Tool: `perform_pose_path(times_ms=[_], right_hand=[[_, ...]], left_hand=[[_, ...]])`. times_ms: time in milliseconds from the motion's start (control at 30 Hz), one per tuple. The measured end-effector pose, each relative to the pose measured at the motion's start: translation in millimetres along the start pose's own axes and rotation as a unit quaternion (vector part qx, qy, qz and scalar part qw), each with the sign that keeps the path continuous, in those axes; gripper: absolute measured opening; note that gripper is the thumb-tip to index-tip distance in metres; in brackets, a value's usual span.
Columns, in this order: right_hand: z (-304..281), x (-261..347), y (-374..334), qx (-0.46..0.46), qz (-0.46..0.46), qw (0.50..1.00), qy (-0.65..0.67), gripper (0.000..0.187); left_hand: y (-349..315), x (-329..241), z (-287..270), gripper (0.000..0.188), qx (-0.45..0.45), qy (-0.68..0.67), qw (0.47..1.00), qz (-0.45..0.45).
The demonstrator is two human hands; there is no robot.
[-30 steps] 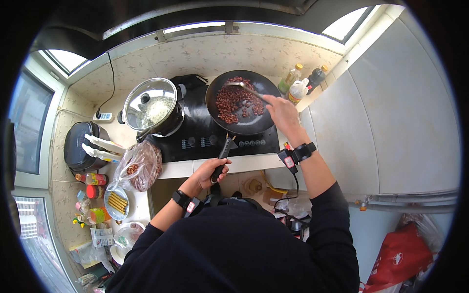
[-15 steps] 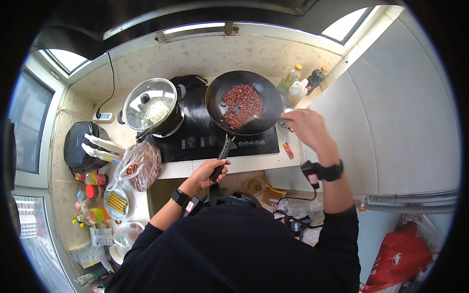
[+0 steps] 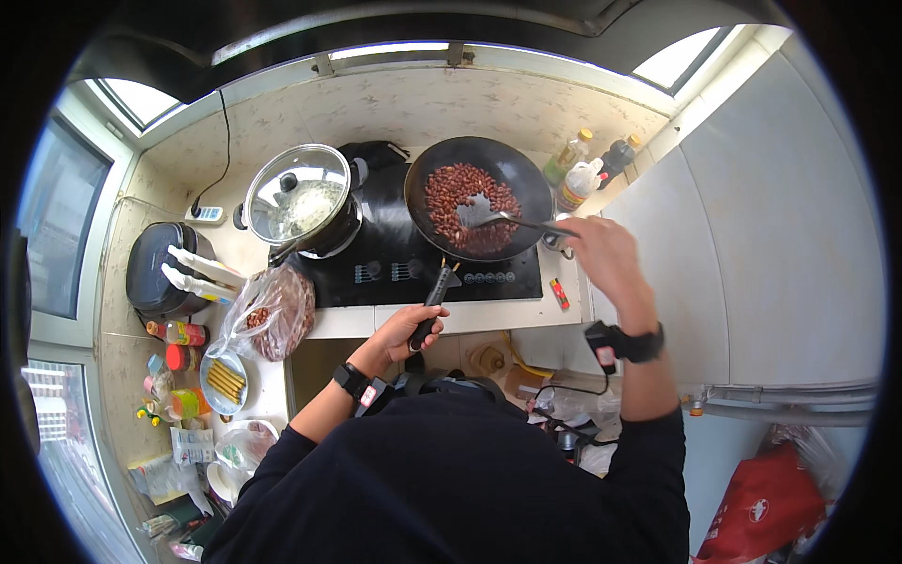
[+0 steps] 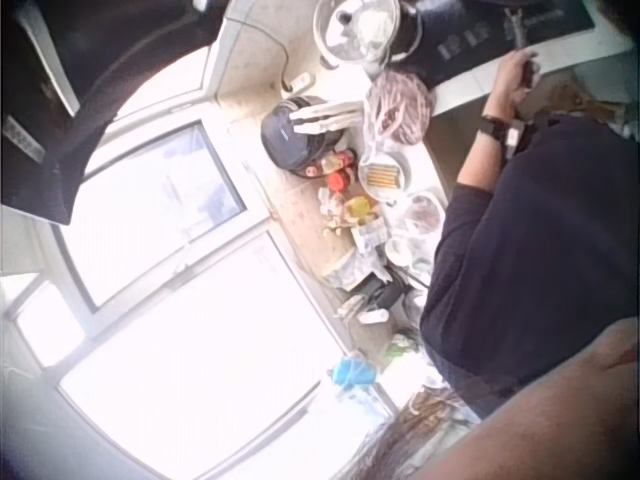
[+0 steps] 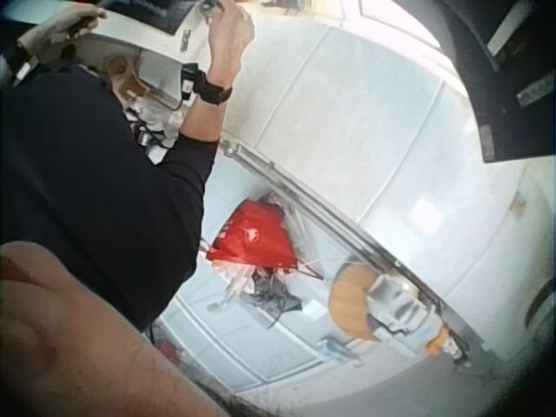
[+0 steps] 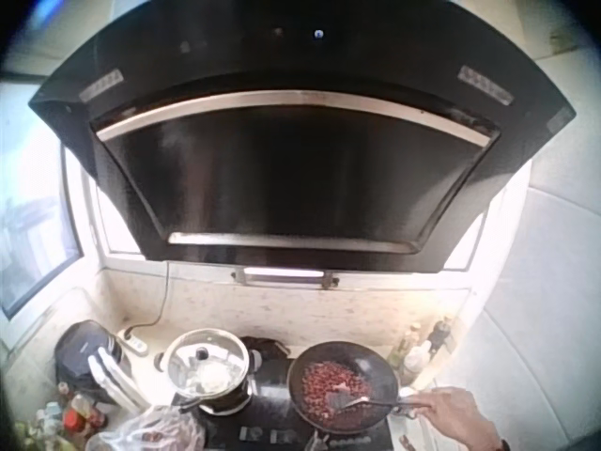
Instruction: The person stirs peanuts in a wok on an induction cooktop using a metal spatula. They briefly rinse the spatula at the sink and return to stirring. The clip ends while the peanuts are still cooking.
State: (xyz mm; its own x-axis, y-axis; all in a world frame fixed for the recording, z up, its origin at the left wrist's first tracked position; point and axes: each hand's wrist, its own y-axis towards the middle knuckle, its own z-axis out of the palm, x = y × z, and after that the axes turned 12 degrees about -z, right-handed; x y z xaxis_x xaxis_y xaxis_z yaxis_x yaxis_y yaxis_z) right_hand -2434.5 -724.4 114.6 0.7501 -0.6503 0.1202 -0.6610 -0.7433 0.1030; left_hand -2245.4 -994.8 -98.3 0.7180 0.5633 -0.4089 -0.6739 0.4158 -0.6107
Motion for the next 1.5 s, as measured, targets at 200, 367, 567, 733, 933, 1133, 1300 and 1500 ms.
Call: perform_pose_path(times_ms=[200, 367, 567, 733, 933, 1133, 1300, 1500], right_hand=[[-28.0, 0.0, -7.6, 0.03, -0.057, 0.998, -0.014, 0.027], [60.2, -18.8, 33.2, -0.108, 0.013, 0.993, 0.045, 0.03], [101.4, -23.6, 60.9, -0.1, -0.008, 0.985, 0.138, 0.032], [19.5, -3.5, 27.3, 0.02, -0.087, 0.995, 0.045, 0.032], [-67.5, 11.0, -15.2, 0.078, -0.037, 0.996, -0.031, 0.027], [21.2, -3.5, 15.5, -0.047, -0.016, 0.998, -0.027, 0.027], [71.5, -21.7, 41.8, -0.172, 0.024, 0.985, -0.021, 0.03], [13.2, -2.8, 13.9, -0.011, -0.031, 0.999, 0.013, 0.027]], left_hand=[[2.6, 1.1, -0.6, 0.026, -0.001, 0.001, 1.0, -0.005], [0.4, 0.5, 1.1, 0.026, -0.008, 0.007, 1.0, -0.001], [-1.8, 1.1, 4.4, 0.025, -0.017, 0.005, 1.0, 0.005], [-3.4, -0.3, 3.9, 0.024, -0.009, 0.006, 1.0, 0.004], [-0.3, 0.0, 1.8, 0.023, -0.021, 0.008, 1.0, -0.005], [0.4, -1.3, 2.6, 0.024, -0.02, 0.013, 1.0, -0.013], [-1.5, 0.3, 3.5, 0.023, -0.013, 0.006, 1.0, 0.0], [-0.9, 0.0, 1.4, 0.023, -0.009, 0.001, 1.0, 0.0]])
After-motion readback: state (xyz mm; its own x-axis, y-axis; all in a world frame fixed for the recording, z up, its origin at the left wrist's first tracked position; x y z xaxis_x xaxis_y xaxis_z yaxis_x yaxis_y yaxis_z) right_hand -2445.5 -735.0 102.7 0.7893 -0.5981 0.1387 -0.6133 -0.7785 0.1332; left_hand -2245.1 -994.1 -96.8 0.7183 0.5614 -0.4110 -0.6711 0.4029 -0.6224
